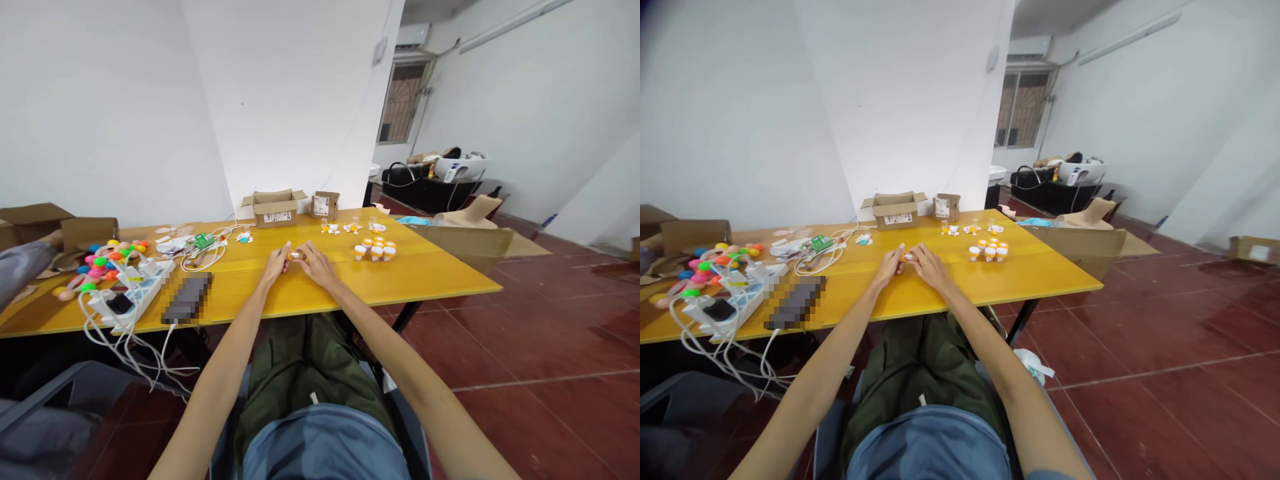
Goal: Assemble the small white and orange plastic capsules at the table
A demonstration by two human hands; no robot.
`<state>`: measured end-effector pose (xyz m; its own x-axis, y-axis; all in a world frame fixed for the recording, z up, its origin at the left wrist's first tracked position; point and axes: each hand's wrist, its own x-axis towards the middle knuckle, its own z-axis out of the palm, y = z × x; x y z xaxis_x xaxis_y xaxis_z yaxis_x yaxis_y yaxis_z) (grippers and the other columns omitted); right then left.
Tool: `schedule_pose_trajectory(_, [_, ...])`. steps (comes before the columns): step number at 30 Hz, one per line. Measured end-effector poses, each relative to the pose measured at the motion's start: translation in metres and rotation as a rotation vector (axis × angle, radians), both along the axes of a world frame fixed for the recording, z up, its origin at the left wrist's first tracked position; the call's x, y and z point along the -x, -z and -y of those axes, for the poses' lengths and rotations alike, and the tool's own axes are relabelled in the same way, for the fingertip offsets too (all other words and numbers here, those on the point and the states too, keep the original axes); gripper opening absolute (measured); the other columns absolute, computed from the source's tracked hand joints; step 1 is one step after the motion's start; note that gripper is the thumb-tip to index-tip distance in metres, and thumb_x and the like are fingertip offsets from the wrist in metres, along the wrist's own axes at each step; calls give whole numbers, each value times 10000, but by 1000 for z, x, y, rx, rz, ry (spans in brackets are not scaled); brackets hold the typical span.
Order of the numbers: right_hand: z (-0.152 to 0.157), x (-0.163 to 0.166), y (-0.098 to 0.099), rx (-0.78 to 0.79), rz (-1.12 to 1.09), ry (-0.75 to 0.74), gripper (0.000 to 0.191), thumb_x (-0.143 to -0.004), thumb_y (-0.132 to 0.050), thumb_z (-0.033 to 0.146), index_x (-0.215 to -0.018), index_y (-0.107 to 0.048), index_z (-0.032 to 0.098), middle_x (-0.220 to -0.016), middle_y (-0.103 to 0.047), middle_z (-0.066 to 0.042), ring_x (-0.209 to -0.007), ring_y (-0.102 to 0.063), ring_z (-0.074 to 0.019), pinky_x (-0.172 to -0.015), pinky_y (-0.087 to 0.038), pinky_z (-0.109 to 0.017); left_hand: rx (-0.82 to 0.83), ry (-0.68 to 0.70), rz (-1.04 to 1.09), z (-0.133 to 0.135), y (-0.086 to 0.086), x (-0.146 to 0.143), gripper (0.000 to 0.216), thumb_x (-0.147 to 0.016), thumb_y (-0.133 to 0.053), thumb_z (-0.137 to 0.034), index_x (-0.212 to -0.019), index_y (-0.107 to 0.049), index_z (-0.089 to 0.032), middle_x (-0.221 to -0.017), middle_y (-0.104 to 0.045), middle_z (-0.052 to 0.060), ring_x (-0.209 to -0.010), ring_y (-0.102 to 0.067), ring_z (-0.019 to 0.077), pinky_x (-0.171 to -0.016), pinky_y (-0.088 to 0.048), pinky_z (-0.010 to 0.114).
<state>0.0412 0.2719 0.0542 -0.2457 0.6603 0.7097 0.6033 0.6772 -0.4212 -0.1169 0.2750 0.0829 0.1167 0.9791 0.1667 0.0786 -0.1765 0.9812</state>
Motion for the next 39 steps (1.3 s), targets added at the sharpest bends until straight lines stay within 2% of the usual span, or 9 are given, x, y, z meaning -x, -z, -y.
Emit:
schedule_pose_trajectory(9, [3, 2, -5, 96, -51, -32, 200, -879, -651, 336, -1068, -652, 269, -928, -717, -43, -812, -650, -223, -760, -514, -332, 3, -39, 8, 6, -7, -5, 469, -854, -633, -582, -612, -527, -194, -453, -438, -53, -394, -413, 76, -391, -322, 191])
schedule_pose_trajectory(12, [3, 3, -6, 115, -84, -53, 166, -905, -608, 359, -1032, -651, 261, -908, -710, -32, -790, -644, -208, -739, -511, -316, -24, -39, 3, 9, -9, -5, 463, -859, -629, -578, -622, -531, -193, -464, -437, -58, -390, -400, 67, -391, -326, 184])
schedule_pose_trajectory(15, [4, 3, -7, 101, -97, -70, 141, -931, -558, 318, -1016, -650, 253, -917, -705, -38, -810, -642, -203, -757, -513, -312, -33, -28, -10, 10, -10, -5, 472, -851, -632, -594, -623, -527, -194, -454, -409, -63, -386, -397, 69, -384, -317, 186])
schedule_pose_trajectory(19, [4, 0, -7, 44, -59, -74, 156, -902, -583, 250, -1044, -648, 254, -988, -700, -54, -857, -642, -212, -801, -523, -328, -19, -33, -7, 10, -9, -4, 491, -838, -635, -620, -620, -513, -197, -444, -404, -66, -376, -392, 72, -375, -299, 187])
schedule_pose_trajectory(26, [2, -1, -5, -33, -20, -79, 204, -896, -546, 169, -1054, -640, 256, -1062, -689, -67, -945, -643, -219, -864, -522, -348, 0, -54, -17, 7, -5, -3, 454, -864, -639, -559, -637, -524, -184, -427, -421, -70, -363, -416, 67, -378, -284, 178])
schedule_pose_trajectory(33, [2, 0, -4, 111, -18, -56, 216, -901, -612, 274, -1116, -622, 260, -944, -720, -35, -815, -658, -207, -783, -514, -327, 7, -49, -1, 5, -5, -3, 432, -872, -645, -527, -640, -535, -180, -444, -438, -66, -368, -429, 68, -374, -296, 176])
schedule_pose_trajectory(39, [5, 2, -9, 139, -52, -69, 176, -963, -507, 310, -1075, -628, 251, -920, -712, -32, -811, -654, -200, -774, -508, -315, -20, -23, -9, 0, -1, -1, 411, -890, -623, -523, -679, -559, -177, -469, -462, -60, -384, -452, 72, -388, -327, 178])
